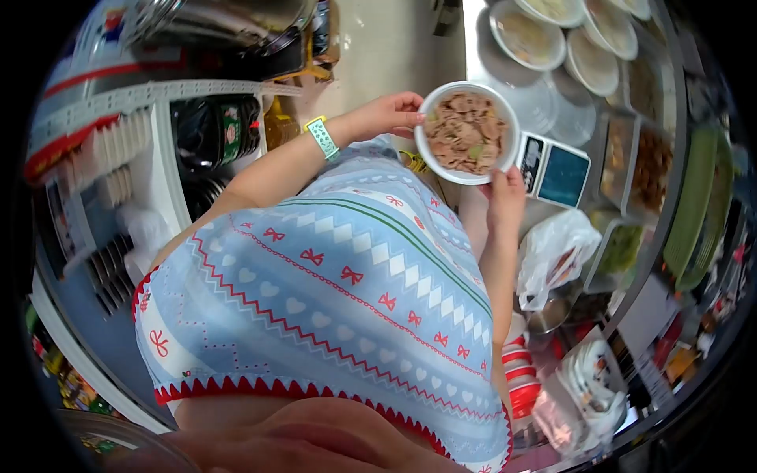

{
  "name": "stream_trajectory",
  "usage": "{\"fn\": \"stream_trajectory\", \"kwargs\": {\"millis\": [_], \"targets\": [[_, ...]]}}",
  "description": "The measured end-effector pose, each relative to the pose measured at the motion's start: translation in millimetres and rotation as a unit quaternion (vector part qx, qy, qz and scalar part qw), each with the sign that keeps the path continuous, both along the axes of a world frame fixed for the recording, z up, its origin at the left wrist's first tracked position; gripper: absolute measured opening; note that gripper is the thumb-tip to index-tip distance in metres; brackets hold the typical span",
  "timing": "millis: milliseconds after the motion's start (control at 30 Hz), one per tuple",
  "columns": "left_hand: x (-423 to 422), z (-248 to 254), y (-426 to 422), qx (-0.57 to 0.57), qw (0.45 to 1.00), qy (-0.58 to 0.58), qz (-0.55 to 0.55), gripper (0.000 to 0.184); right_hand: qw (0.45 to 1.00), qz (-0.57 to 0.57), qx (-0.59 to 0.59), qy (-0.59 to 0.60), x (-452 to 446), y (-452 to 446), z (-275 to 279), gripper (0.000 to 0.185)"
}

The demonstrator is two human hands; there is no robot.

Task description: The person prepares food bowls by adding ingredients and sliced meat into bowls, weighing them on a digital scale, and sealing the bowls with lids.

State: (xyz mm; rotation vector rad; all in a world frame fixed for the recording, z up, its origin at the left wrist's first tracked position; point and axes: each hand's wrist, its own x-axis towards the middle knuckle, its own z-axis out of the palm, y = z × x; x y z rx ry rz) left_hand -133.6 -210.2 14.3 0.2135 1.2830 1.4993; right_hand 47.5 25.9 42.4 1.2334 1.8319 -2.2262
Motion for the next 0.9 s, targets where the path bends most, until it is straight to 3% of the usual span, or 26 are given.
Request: {"fn": "stream_trajectory", "kwargs": {"millis": [100, 233, 367, 467, 533, 567, 633, 733, 800, 867, 900], "targets": [[-11.3, -19.7, -76.8, -0.034, 0.994, -0.033, 0.098, 0.017, 0.993, 0.113, -0.024, 0.014, -52.0, -54.4, -20.9, 0.009], [-39.3, -59.3, -153.5, -0.035, 0.98, -0.074, 0.182, 0.011, 0.986, 0.152, -0.068, -0.018, -138.6, -128.0, -48.7, 0.01], [-61.2, -121.4, -245.8, -0.046, 0.936, -0.125, 0.325, 0.005, 0.964, 0.242, -0.091, -0.063, -213.2, -207.0, -124.9, 0.014], [-80.6, -190.9, -294.7, -0.028, 0.89, -0.141, 0.432, 0.006, 0.95, 0.291, -0.039, -0.11, -278.2, -267.5, -196.2, 0.019], [-99.5, -237.5, -320.7, -0.093, 0.866, -0.1, 0.481, 0.005, 0.904, 0.348, 0.241, -0.053, -312.4, -296.5, -254.2, 0.026], [-107.6, -250.1, -323.8, -0.092, 0.836, -0.075, 0.536, 0.004, 0.901, 0.356, 0.241, -0.06, -323.1, -312.4, -253.7, 0.026], [-121.1, -285.6, -334.4, -0.087, 0.806, -0.087, 0.578, 0.003, 0.963, 0.251, 0.071, -0.075, -364.4, -355.0, -229.0, 0.032], [-139.1, -352.1, -351.5, -0.108, 0.777, -0.098, 0.613, 0.002, 0.953, 0.294, 0.037, -0.061, -406.3, -392.0, -257.7, 0.035], [-153.5, -372.8, -349.9, -0.047, 0.722, -0.121, 0.68, 0.006, 0.947, 0.316, -0.009, -0.064, -430.4, -414.0, -272.3, 0.037], [-165.4, -377.5, -347.5, -0.044, 0.703, -0.141, 0.695, 0.01, 0.938, 0.337, 0.007, -0.078, -455.3, -441.7, -267.0, 0.038], [-170.0, -383.4, -345.9, -0.011, 0.682, -0.146, 0.716, 0.011, 0.932, 0.343, -0.052, -0.11, -468.3, -450.2, -271.0, 0.038]]}}
